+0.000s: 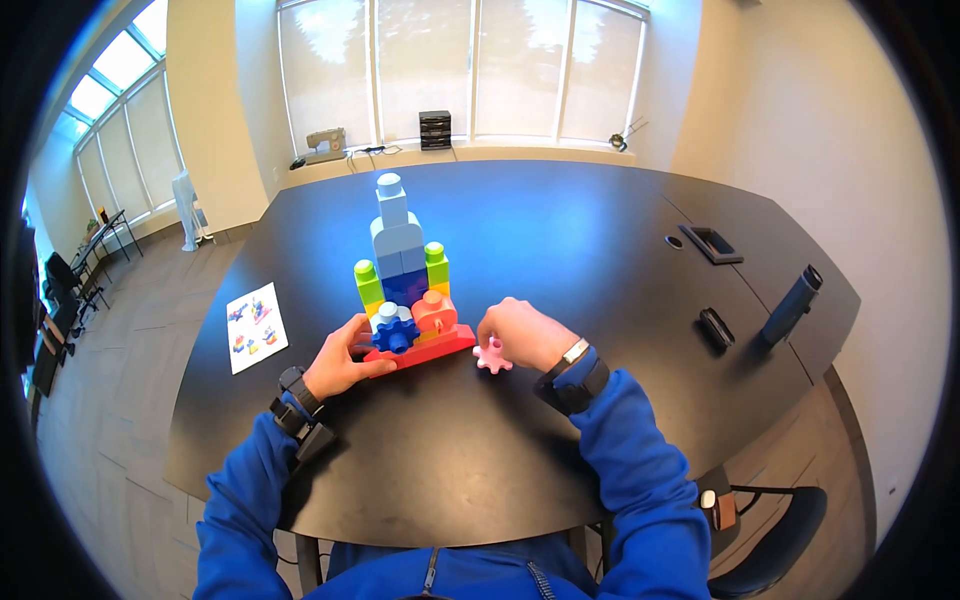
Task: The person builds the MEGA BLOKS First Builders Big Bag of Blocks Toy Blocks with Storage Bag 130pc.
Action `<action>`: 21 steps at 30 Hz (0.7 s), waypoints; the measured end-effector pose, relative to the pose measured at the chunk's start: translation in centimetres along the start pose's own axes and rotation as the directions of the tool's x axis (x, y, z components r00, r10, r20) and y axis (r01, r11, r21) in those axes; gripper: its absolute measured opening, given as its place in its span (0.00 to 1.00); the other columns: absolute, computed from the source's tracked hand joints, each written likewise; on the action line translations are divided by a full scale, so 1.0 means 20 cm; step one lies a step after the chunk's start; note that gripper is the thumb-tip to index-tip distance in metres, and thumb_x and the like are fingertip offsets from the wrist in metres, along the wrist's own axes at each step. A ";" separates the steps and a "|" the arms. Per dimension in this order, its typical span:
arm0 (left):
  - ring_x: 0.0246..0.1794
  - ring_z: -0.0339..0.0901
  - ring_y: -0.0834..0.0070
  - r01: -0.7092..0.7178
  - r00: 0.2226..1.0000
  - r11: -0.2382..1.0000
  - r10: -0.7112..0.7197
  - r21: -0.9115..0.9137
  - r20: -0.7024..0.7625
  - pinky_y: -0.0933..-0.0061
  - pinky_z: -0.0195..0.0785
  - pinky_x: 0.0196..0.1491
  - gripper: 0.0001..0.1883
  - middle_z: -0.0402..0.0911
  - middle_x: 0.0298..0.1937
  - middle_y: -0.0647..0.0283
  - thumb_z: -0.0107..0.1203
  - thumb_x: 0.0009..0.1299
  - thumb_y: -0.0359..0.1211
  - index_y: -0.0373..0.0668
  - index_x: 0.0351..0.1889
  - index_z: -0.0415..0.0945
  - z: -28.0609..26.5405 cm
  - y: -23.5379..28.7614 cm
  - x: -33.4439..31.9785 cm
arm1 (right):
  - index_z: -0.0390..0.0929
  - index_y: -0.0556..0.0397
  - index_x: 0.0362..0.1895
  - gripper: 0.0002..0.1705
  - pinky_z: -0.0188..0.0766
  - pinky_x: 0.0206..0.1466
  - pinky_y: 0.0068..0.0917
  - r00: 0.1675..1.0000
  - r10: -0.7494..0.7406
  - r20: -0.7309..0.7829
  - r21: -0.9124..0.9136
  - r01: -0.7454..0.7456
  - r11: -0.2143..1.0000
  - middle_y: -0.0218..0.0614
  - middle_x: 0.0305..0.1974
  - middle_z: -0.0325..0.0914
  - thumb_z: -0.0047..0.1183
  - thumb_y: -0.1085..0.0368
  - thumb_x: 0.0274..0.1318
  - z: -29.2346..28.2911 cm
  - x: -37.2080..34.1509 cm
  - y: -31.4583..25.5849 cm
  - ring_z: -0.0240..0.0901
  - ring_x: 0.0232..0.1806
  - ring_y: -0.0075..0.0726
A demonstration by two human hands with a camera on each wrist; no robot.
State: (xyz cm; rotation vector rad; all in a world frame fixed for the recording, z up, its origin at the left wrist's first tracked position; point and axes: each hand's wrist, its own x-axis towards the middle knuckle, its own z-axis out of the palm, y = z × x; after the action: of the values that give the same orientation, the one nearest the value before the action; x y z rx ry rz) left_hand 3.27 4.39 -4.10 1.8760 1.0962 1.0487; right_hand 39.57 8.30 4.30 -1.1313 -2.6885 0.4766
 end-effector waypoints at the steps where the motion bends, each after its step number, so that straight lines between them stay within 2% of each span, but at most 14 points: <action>1: 0.71 0.87 0.61 -0.002 1.000 1.000 0.002 0.001 0.000 0.52 0.79 0.75 0.41 0.89 0.69 0.51 0.84 0.70 0.36 0.40 0.78 0.73 0.00 0.00 0.00 | 0.96 0.54 0.44 0.09 0.89 0.48 0.44 1.000 -0.001 -0.002 -0.001 0.001 1.000 0.50 0.36 0.93 0.66 0.71 0.63 0.04 0.01 0.02 0.92 0.40 0.57; 3: 0.71 0.87 0.61 0.004 1.000 1.000 -0.004 0.025 0.000 0.52 0.79 0.75 0.42 0.89 0.69 0.51 0.84 0.70 0.37 0.40 0.78 0.73 0.00 0.00 0.00 | 0.97 0.52 0.45 0.08 0.88 0.51 0.47 0.996 0.043 0.075 0.012 -0.044 0.999 0.49 0.37 0.93 0.69 0.68 0.65 0.13 0.06 0.10 0.93 0.44 0.56; 4: 0.71 0.87 0.61 0.001 1.000 1.000 -0.001 0.029 -0.001 0.52 0.79 0.75 0.42 0.89 0.69 0.51 0.84 0.70 0.37 0.40 0.78 0.73 0.00 0.00 0.00 | 0.96 0.54 0.43 0.07 0.88 0.51 0.50 0.999 -0.030 0.033 -0.029 0.031 0.999 0.50 0.37 0.93 0.72 0.64 0.66 0.12 0.03 0.07 0.92 0.46 0.57; 5: 0.71 0.87 0.62 0.008 1.000 0.999 -0.008 0.039 -0.002 0.52 0.80 0.75 0.42 0.89 0.69 0.51 0.84 0.70 0.37 0.40 0.78 0.73 0.00 0.00 0.00 | 0.96 0.54 0.43 0.07 0.88 0.51 0.50 0.999 -0.032 0.030 -0.030 0.032 0.999 0.50 0.37 0.93 0.72 0.64 0.66 0.09 0.03 0.06 0.92 0.46 0.57; 8: 0.71 0.87 0.62 0.009 1.000 1.000 -0.009 0.025 0.000 0.52 0.80 0.74 0.42 0.89 0.69 0.52 0.84 0.70 0.37 0.40 0.78 0.73 0.00 -0.01 0.00 | 0.93 0.57 0.39 0.12 0.88 0.53 0.52 0.998 0.049 -0.040 0.022 -0.048 0.999 0.51 0.37 0.93 0.75 0.59 0.64 0.02 0.00 0.02 0.92 0.46 0.59; 10: 0.70 0.87 0.62 0.002 1.000 1.000 -0.002 0.011 0.005 0.53 0.80 0.74 0.42 0.89 0.69 0.52 0.84 0.70 0.36 0.40 0.78 0.73 0.00 0.00 0.00 | 0.91 0.59 0.37 0.15 0.88 0.53 0.52 0.990 0.109 -0.089 -0.102 -0.118 0.988 0.51 0.37 0.92 0.75 0.58 0.61 0.00 -0.01 0.01 0.92 0.47 0.61; 11: 0.70 0.87 0.63 0.001 1.000 1.000 -0.001 0.011 0.003 0.53 0.80 0.74 0.41 0.89 0.68 0.52 0.84 0.70 0.36 0.40 0.78 0.73 0.00 0.00 0.00 | 0.91 0.59 0.37 0.15 0.88 0.53 0.52 0.990 0.109 -0.090 -0.101 -0.118 0.988 0.51 0.37 0.92 0.75 0.58 0.61 0.02 0.01 0.02 0.92 0.47 0.61; 13: 0.70 0.87 0.63 -0.001 1.000 1.000 0.001 0.015 0.004 0.53 0.80 0.74 0.41 0.89 0.68 0.52 0.84 0.70 0.36 0.40 0.78 0.73 0.00 0.01 0.00 | 0.91 0.58 0.37 0.14 0.88 0.52 0.52 0.991 0.120 0.058 -0.133 -0.111 0.985 0.51 0.36 0.92 0.73 0.59 0.57 0.08 0.05 0.04 0.92 0.45 0.62; 15: 0.70 0.87 0.63 0.007 1.000 1.000 -0.007 0.022 -0.005 0.53 0.80 0.74 0.41 0.89 0.68 0.52 0.84 0.70 0.35 0.40 0.78 0.73 0.00 0.00 0.00 | 0.91 0.57 0.35 0.11 0.88 0.51 0.51 0.987 0.146 0.062 -0.148 -0.136 0.980 0.52 0.36 0.92 0.72 0.62 0.54 0.08 0.05 0.02 0.91 0.44 0.62; 17: 0.70 0.87 0.63 0.002 1.000 1.000 -0.002 0.014 -0.002 0.53 0.80 0.74 0.40 0.89 0.68 0.53 0.84 0.70 0.36 0.41 0.77 0.73 0.00 0.00 0.00 | 0.89 0.57 0.35 0.10 0.88 0.49 0.48 0.999 0.033 0.017 -0.040 -0.033 0.999 0.51 0.36 0.92 0.72 0.63 0.52 0.02 0.03 -0.02 0.91 0.41 0.62; 18: 0.69 0.87 0.63 -0.003 1.000 1.000 0.003 0.004 0.000 0.53 0.80 0.73 0.40 0.89 0.68 0.53 0.84 0.70 0.36 0.41 0.77 0.73 0.00 -0.01 0.00 | 0.89 0.57 0.35 0.10 0.88 0.49 0.48 0.999 0.034 0.023 -0.042 -0.033 0.999 0.51 0.36 0.92 0.72 0.63 0.52 -0.01 0.01 -0.06 0.91 0.41 0.62; 20: 0.69 0.87 0.63 -0.001 1.000 1.000 0.001 0.024 -0.006 0.53 0.80 0.73 0.40 0.89 0.68 0.53 0.84 0.70 0.36 0.41 0.77 0.74 0.00 0.01 0.00 | 0.85 0.58 0.36 0.13 0.88 0.45 0.42 0.988 -0.061 -0.140 0.092 0.074 0.993 0.45 0.32 0.90 0.76 0.64 0.56 -0.09 -0.03 -0.17 0.91 0.35 0.51; 21: 0.69 0.87 0.63 -0.001 1.000 0.999 0.001 0.049 -0.007 0.53 0.80 0.73 0.40 0.90 0.68 0.53 0.84 0.70 0.36 0.41 0.76 0.74 0.00 0.01 0.00 | 0.85 0.58 0.36 0.13 0.88 0.45 0.42 0.989 -0.062 -0.137 0.093 0.075 0.993 0.45 0.32 0.90 0.76 0.64 0.56 -0.10 -0.03 -0.21 0.91 0.35 0.51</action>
State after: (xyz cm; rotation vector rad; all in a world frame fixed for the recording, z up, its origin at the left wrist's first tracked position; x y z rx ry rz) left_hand 3.34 4.25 -3.92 1.9129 1.1346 1.0390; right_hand 37.88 5.55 7.59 -1.0031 -2.5500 0.4965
